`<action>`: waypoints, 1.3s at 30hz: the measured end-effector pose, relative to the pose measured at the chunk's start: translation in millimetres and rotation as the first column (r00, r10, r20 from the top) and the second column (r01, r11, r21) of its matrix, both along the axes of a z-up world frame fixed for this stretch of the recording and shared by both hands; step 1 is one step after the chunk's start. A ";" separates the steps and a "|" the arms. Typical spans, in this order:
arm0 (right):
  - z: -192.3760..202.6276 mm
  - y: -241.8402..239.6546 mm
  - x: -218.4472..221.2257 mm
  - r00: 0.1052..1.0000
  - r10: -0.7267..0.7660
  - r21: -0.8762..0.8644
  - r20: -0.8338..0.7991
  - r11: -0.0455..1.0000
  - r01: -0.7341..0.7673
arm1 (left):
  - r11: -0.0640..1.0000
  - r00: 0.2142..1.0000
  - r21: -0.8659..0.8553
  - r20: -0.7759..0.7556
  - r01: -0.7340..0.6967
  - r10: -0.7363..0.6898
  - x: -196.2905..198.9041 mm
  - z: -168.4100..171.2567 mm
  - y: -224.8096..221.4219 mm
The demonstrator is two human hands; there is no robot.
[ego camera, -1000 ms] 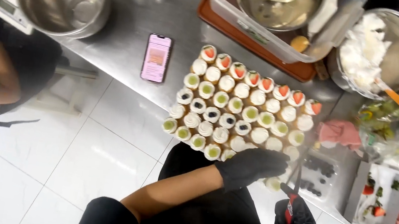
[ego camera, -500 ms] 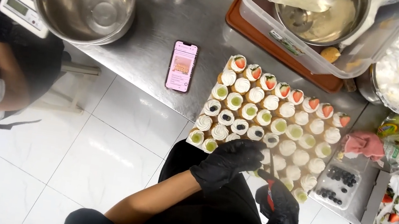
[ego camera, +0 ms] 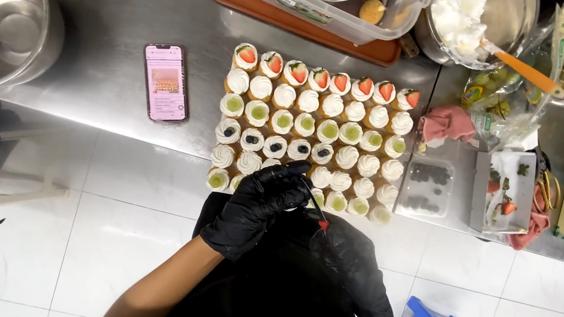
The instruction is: Decorating frosted tarts with sliced grapes and blueberries on a workbench.
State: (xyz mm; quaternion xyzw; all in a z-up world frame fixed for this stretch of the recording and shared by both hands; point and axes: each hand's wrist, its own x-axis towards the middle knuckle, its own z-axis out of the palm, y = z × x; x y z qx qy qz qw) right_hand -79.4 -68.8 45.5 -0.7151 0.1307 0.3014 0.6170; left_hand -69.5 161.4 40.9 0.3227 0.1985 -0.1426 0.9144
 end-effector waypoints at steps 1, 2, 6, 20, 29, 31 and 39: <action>-4.7 -6.1 -1.3 0.993 0.082 -0.034 0.087 0.996 -0.079 | 1.000 1.000 0.018 -0.001 0.015 -0.015 0.4 1.1 -2.1; -9.6 -12.2 -2.7 0.971 0.164 -0.076 0.171 0.985 -0.153 | 0.999 1.000 0.036 -0.003 0.029 -0.029 0.9 2.0 -4.1; 7.5 -4.3 -11.0 0.964 -0.264 -0.040 0.041 0.963 0.266 | 0.956 0.978 -0.279 -0.204 -0.089 0.032 3.8 -23.6 -11.5; 32.1 -39.7 -8.4 0.998 0.028 -0.177 0.053 0.984 -0.018 | 0.948 0.947 -0.317 -0.300 0.013 -0.113 8.7 -11.7 -42.1; 19.4 -86.2 0.8 0.979 0.067 0.301 -0.191 0.954 -0.006 | 0.971 0.979 -0.238 -0.196 0.013 -0.061 15.1 -22.4 -63.5; 25.7 -82.5 0.7 0.989 0.148 0.130 -0.011 0.981 -0.145 | 0.968 0.972 -0.243 -0.206 0.061 -0.113 16.1 -6.5 -78.9; 6.4 -107.1 7.1 0.723 0.598 -0.278 0.346 0.801 -0.530 | 0.934 0.972 0.275 -0.005 0.228 -0.236 49.0 5.4 -81.8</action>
